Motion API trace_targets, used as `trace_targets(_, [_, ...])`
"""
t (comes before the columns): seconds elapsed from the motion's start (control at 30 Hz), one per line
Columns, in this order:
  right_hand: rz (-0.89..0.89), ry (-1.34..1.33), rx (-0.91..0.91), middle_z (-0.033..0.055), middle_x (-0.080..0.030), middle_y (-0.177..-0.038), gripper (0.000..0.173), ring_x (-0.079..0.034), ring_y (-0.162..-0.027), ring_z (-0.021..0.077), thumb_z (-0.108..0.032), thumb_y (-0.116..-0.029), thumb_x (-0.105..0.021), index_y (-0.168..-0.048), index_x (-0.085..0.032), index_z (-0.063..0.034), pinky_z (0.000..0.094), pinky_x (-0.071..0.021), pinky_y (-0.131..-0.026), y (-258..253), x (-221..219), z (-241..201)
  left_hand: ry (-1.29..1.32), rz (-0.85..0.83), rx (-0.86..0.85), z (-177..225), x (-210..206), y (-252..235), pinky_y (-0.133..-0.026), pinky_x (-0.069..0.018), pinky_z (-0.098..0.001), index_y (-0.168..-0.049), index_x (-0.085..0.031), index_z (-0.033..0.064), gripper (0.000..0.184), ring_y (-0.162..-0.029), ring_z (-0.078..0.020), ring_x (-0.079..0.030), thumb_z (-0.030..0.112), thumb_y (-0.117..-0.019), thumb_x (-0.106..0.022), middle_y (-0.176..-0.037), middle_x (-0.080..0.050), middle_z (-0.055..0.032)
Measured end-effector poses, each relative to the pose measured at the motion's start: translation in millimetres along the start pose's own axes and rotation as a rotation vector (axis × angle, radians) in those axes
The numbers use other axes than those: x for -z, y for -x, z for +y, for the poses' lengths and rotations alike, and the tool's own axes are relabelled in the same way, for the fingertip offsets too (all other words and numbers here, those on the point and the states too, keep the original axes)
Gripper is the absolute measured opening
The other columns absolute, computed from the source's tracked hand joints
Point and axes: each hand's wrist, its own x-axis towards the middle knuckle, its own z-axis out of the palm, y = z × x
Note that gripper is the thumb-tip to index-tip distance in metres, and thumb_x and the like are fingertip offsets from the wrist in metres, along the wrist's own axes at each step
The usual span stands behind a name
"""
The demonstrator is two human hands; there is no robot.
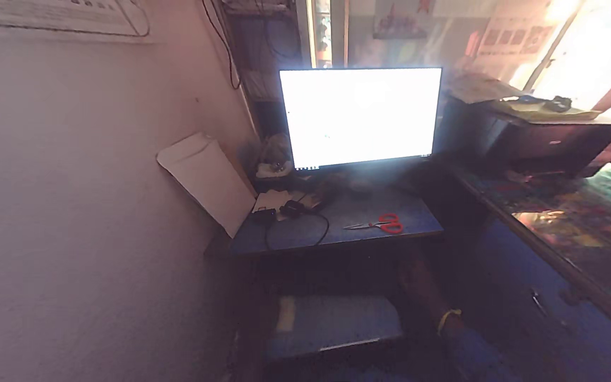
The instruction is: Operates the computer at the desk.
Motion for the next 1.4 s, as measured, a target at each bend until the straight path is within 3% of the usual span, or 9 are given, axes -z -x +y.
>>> trace_targets(0.3, [-0.053, -0.008, -0.035, 0.0129, -0.051, -0.153, 0.052, -0.047, -0.143, 0.0302, -0.04, -0.101, -0.055, -0.148, -0.056, -0.0177, 0.0469, -0.0404, -0.118, -1.3, 6.4, -0.3, 0.022, 0.051, -0.041, 0.9, -3.7, 0.5, -0.117, -0.0362, -0.0556, -0.149, -0.046, -0.0007, 0.068, -0.141, -0.0393, -0.048, 0.051, -0.1056, -0.038, -0.148, -0.051, -0.0259])
trace_targets(0.4, [0.026, 0.021, 0.0, 0.0139, -0.054, -0.151, 0.061, -0.049, -0.142, 0.0318, -0.056, -0.0982, -0.055, -0.145, -0.059, -0.0169, 0.0481, -0.0404, -0.118, 1.8, 4.5, -0.7, -0.062, 0.023, -0.118, 5.4, 5.7, 8.6, -0.116, -0.0367, -0.0558, -0.146, -0.051, 0.0005, 0.055, -0.14, -0.0406, -0.048, 0.039, -0.1081, -0.038, -0.149, -0.051, -0.0252])
trace_targets(0.5, [-0.051, 0.077, 0.021, 0.0131, -0.049, -0.156, 0.074, -0.04, -0.148, 0.0328, -0.066, -0.094, -0.054, -0.148, -0.056, -0.0152, 0.0522, -0.0287, -0.124, 4.2, 8.9, -3.7, -0.109, 0.076, -0.144, -15.0, -17.9, -4.8, -0.116, -0.0372, -0.0579, -0.143, -0.056, 0.0041, 0.055, -0.139, -0.0406, -0.048, 0.041, -0.1072, -0.036, -0.147, -0.054, -0.0227])
trace_targets(0.63, [-0.008, 0.072, 0.137, 0.0029, -0.053, -0.153, 0.071, -0.042, -0.147, 0.0266, -0.07, -0.0883, -0.059, -0.145, -0.058, -0.0289, 0.0529, -0.0288, -0.123, 4.8, 3.2, 1.2, -0.04, 0.16, -0.103, -24.4, -28.6, -13.7, -0.116, -0.0378, -0.0555, -0.147, -0.051, 0.0047, 0.066, -0.139, -0.0349, -0.05, 0.053, -0.1062, -0.031, -0.147, -0.055, -0.0196])
trace_targets(0.8, [-0.036, 0.022, 0.167, 0.002, -0.053, -0.154, 0.062, -0.042, -0.147, 0.026, -0.063, -0.0952, -0.054, -0.146, -0.058, -0.0279, 0.057, -0.0242, -0.124, 8.5, 6.9, -4.7, 0.002, 0.073, -0.085, -14.2, -8.7, 0.8, -0.118, -0.0351, -0.0547, -0.151, -0.045, 0.001, 0.069, -0.142, -0.0371, -0.047, 0.052, -0.1071, -0.033, -0.151, -0.049, -0.0237])
trace_targets(0.9, [-0.005, -0.04, 0.039, 0.0097, -0.055, -0.15, 0.054, -0.046, -0.144, 0.0308, -0.048, -0.1011, -0.05, -0.144, -0.06, -0.0166, 0.055, -0.0328, -0.121, 7.6, 12.5, -11.3, -0.031, 0.088, -0.125, -6.0, 0.7, 10.3, -0.117, -0.0361, -0.0544, -0.148, -0.049, 0.0005, 0.063, -0.141, -0.0384, -0.047, 0.047, -0.1075, -0.036, -0.15, -0.051, -0.0249])
trace_targets(1.2, [-0.074, 0.029, -0.118, 0.0194, -0.047, -0.155, 0.064, -0.043, -0.145, 0.0361, -0.052, -0.0998, -0.051, -0.149, -0.053, -0.0115, 0.0526, -0.0348, -0.12, -2.7, 1.1, -1.0, 0.015, 0.099, -0.184, -11.8, -12.2, 2.7, -0.116, -0.0377, -0.0567, -0.146, -0.052, 0.0007, 0.059, -0.142, -0.039, -0.046, 0.044, -0.1063, -0.045, -0.149, -0.051, -0.0245])
trace_targets(1.33, [-0.053, 0.023, -0.118, 0.0182, -0.05, -0.153, 0.061, -0.046, -0.143, 0.0358, -0.05, -0.0991, -0.052, -0.149, -0.054, -0.015, 0.0526, -0.0384, -0.118, -3.7, 4.0, -0.8, -0.055, 0.148, -0.373, -14.3, -18.0, 4.1, -0.118, -0.0348, -0.0541, -0.145, -0.053, 0.0049, 0.055, -0.146, -0.0366, -0.041, 0.042, -0.1055, -0.045, -0.153, -0.048, -0.0201])
trace_targets(1.4, [-0.04, 0.026, -0.113, 0.0172, -0.051, -0.152, 0.06, -0.047, -0.143, 0.0357, -0.049, -0.0987, -0.053, -0.15, -0.053, -0.0175, 0.053, -0.0388, -0.117, -3.1, 4.1, -0.5, 0.131, 0.24, -0.55, -6.9, -15.4, 9.0, -0.117, -0.0362, -0.054, -0.133, -0.064, 0.0027, 0.045, -0.141, -0.0377, -0.047, 0.033, -0.1025, -0.05, -0.149, -0.053, -0.0198])
